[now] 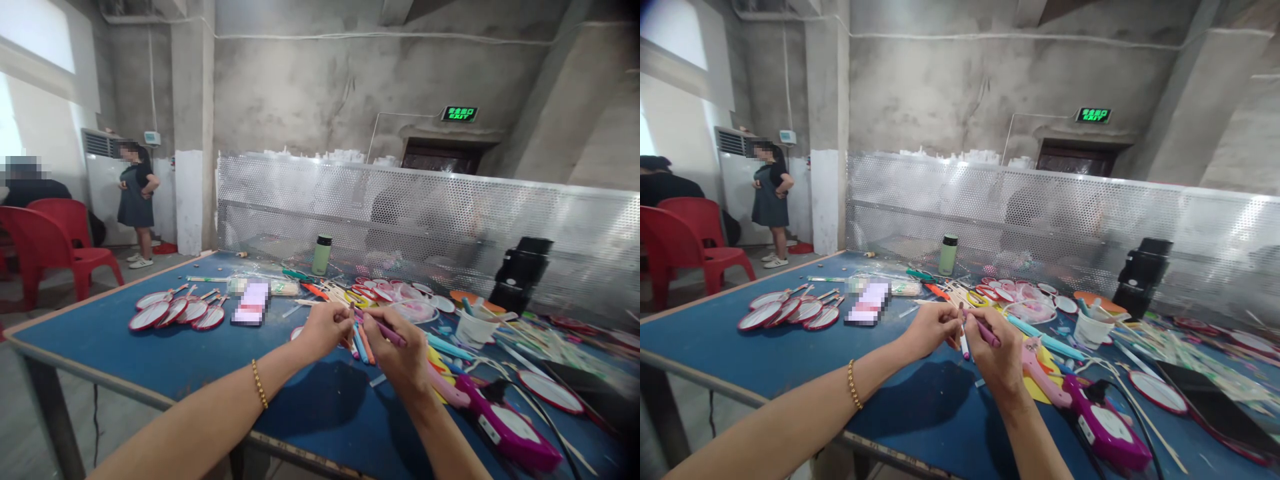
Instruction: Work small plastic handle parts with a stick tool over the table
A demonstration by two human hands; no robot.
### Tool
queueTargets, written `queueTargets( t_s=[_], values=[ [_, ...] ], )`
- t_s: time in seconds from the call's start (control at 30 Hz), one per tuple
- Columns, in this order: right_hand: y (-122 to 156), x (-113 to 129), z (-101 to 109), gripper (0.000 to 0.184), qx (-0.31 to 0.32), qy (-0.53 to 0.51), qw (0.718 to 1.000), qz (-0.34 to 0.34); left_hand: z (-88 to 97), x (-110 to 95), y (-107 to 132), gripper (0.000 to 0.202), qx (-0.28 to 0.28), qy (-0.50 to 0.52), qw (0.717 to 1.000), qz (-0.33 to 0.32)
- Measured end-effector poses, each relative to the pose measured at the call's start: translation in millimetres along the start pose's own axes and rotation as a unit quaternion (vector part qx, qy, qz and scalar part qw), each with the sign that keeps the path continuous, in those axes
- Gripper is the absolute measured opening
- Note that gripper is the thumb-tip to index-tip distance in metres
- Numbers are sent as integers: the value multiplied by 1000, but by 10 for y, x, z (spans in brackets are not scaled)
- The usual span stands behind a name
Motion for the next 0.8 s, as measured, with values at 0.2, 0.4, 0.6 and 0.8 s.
queueTargets(
  t_s=[0.2,0.4,0.6,0.8],
  values=[
    [5,29,2,13,1,-7,1000,4,0,13,-7,8,3,5,1000,-1],
    [1,28,-1,13,8,4,1000,9,2,8,7,10,0,5,1000,-7],
    [6,14,19,14,-5,15,1000,0,-1,25,-14,9,5,5,1000,-4],
    [2,52,6,13,2,14,1000,11,4,5,-2,10,4,12,1000,-8]
  ],
)
Point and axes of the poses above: each hand's wrist, its own y-axis away from the middle knuckle, its own z-axis out of the back of the hand, x = y × z, the point moved 1 cm from there along -y, towards the middle knuckle, and after that the axes turned 5 degrees about -y, right-handed, at the moved point
